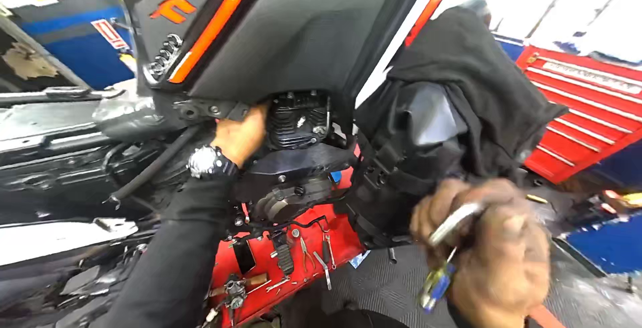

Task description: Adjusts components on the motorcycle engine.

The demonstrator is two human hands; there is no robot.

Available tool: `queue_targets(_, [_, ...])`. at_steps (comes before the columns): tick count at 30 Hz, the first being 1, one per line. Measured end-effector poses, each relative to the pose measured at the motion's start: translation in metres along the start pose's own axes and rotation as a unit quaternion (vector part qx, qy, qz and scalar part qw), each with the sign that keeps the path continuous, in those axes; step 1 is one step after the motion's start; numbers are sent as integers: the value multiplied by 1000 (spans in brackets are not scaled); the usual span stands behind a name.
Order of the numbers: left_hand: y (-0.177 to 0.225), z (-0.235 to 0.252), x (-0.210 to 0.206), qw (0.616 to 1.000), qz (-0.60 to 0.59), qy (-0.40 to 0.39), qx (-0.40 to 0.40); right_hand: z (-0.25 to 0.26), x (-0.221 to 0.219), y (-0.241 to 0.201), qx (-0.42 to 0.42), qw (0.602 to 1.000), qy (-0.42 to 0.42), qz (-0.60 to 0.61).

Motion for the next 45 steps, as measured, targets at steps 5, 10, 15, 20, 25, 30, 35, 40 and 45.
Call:
queue_targets(5, [14, -88, -3, 985, -141, 57, -77, 4, -79, 59, -113, 984, 5, 136])
queue_targets(10, [47, -154, -52, 818, -557, 100, -99, 43, -115, 132, -236, 955, 131, 124])
queue_targets(15, [36, -118, -73, 686, -692, 223, -21, 70, -145, 165, -253, 954, 142, 81])
queue_targets(20, [22, -83, -51, 632, -712, 296, 74, 85, -148, 168, -134, 983, 118, 33])
queue_targets(25, [13, -55, -46, 561, -723, 376, 150, 84, -138, 173, -23, 986, 153, -53])
queue_targets(30, [4, -32, -39, 536, -646, 517, 168, 79, -142, 185, -8, 988, 135, -79])
queue_targets(35, [-8, -28, -37, 674, -557, 459, 156, 79, -144, 190, 6, 989, 133, -65])
queue_targets(40, [-12, -29, -34, 682, -565, 448, 121, 79, -145, 190, 8, 988, 136, -72])
queue_targets(45, [-13, -23, -33, 680, -559, 454, 138, 79, -145, 190, 6, 989, 132, -63])
Point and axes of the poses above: each hand's wrist, its own z-axis towards the middle knuckle, its own x-axis out of the back of the hand, y = z × x, the point moved 5 cm from there along z, towards the middle knuckle, and after that the axes turned 11 degrees about -y, right-handed, at the moved point
